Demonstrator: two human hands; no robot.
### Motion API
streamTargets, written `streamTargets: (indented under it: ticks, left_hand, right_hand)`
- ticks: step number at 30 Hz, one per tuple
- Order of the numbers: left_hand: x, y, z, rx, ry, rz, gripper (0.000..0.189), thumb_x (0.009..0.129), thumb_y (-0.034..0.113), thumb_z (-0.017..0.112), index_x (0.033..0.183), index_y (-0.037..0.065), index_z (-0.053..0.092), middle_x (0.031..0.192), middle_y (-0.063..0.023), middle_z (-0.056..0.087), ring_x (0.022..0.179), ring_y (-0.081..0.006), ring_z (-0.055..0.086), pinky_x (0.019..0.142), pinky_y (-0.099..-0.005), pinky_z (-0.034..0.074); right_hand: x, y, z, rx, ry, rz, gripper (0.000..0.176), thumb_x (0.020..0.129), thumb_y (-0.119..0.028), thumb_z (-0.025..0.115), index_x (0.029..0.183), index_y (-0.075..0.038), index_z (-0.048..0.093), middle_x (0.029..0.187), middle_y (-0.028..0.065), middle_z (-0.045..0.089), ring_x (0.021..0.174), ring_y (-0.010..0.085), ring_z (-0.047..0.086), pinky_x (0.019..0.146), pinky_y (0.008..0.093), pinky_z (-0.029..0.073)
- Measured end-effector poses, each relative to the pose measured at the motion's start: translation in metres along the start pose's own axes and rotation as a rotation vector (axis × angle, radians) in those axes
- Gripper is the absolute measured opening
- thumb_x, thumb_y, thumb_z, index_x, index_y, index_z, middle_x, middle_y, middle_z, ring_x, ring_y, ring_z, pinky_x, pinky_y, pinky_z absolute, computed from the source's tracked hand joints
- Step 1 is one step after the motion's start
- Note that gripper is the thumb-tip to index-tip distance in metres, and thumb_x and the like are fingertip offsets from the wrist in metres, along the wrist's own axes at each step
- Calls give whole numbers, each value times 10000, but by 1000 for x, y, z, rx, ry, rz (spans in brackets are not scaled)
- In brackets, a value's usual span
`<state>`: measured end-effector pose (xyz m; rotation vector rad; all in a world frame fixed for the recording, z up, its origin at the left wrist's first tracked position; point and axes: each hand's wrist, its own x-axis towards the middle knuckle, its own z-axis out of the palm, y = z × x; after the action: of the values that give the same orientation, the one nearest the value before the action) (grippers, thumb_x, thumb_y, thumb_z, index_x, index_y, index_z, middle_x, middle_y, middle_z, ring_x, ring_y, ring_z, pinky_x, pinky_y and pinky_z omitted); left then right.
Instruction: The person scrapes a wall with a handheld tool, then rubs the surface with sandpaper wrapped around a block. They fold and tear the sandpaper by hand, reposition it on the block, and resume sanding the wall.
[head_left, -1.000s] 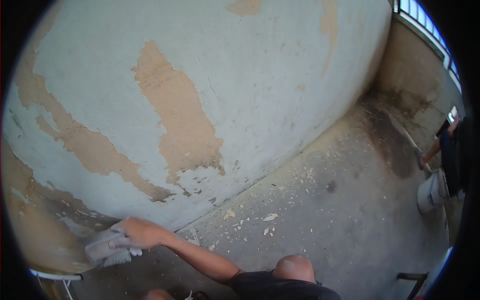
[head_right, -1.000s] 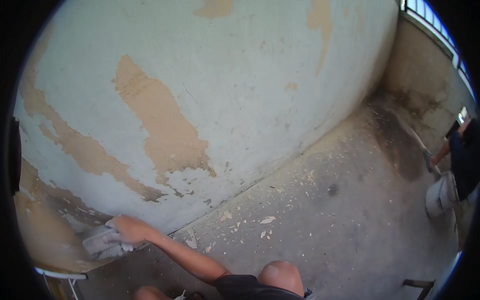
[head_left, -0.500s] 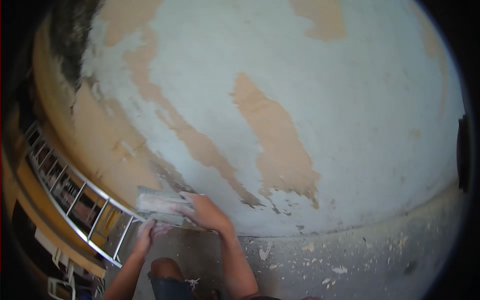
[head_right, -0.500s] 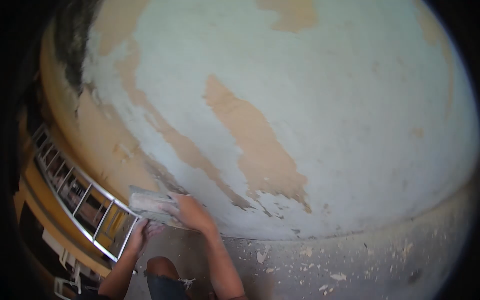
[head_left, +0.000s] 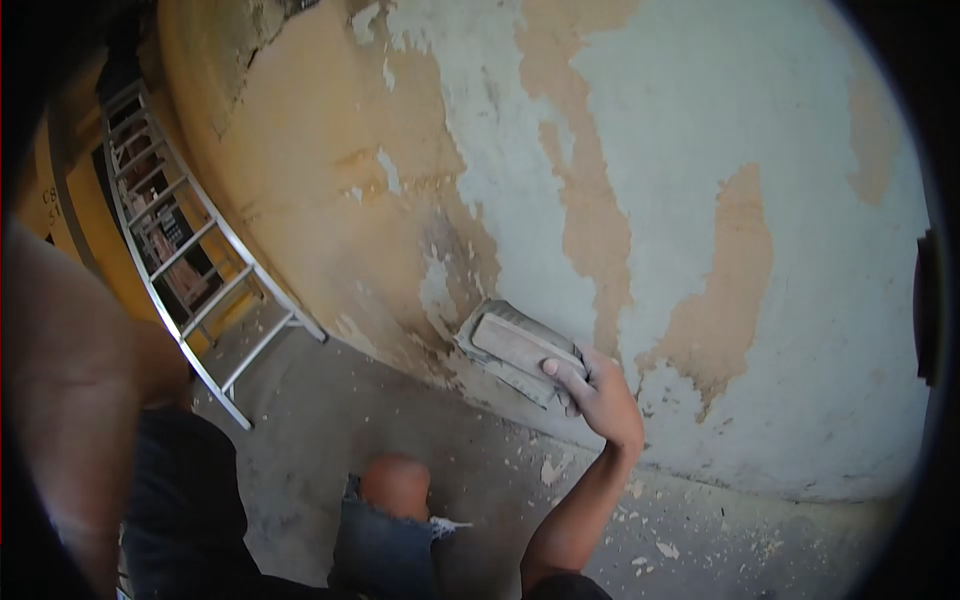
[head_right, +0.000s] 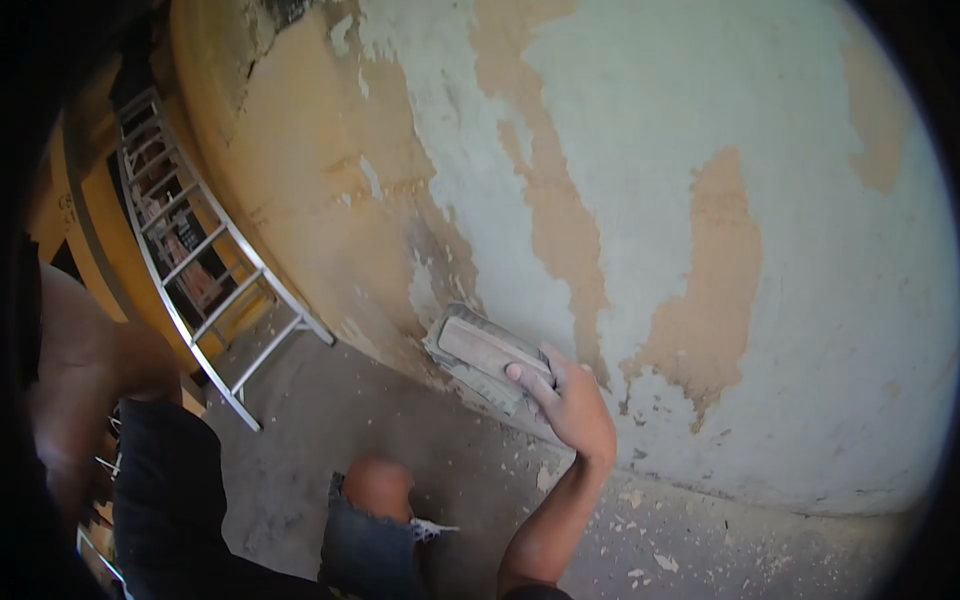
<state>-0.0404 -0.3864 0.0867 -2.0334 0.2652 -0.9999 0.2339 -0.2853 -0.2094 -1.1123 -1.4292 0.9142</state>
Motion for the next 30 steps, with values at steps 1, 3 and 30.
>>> streamTargets:
  ticks: [1, 3, 30]
  left_hand:
    - [-3, -7, -15, 52, -7, -9, 343, 962, 435, 494, 1132, 143, 556, 1017, -62, 615, 903, -225, 624, 830, -414, 333]
    - [-15, -20, -31, 96, -31, -55, 350, 960, 431, 490, 1139, 136, 553, 1030, -68, 610, 919, -233, 615, 842, -421, 326]
    - [-66, -67, -64, 111, 41, -81, 449, 935, 379, 442, 1232, 50, 513, 1208, -156, 546, 1136, -342, 496, 1009, -522, 222]
  right_hand:
    - [1, -2, 6, -14, -29, 52, 369, 905, -363, 682, 899, -2, 605, 558, 54, 527, 497, 108, 497, 495, 287, 417]
    - [-6, -3, 15, -8, -126, 9, 373, 910, -362, 676, 912, 4, 604, 564, 56, 528, 497, 106, 516, 495, 290, 431]
    - [4, 18, 14, -63, 110, -46, 358, 921, -342, 669, 872, -2, 569, 569, 58, 548, 489, 120, 549, 477, 282, 436]
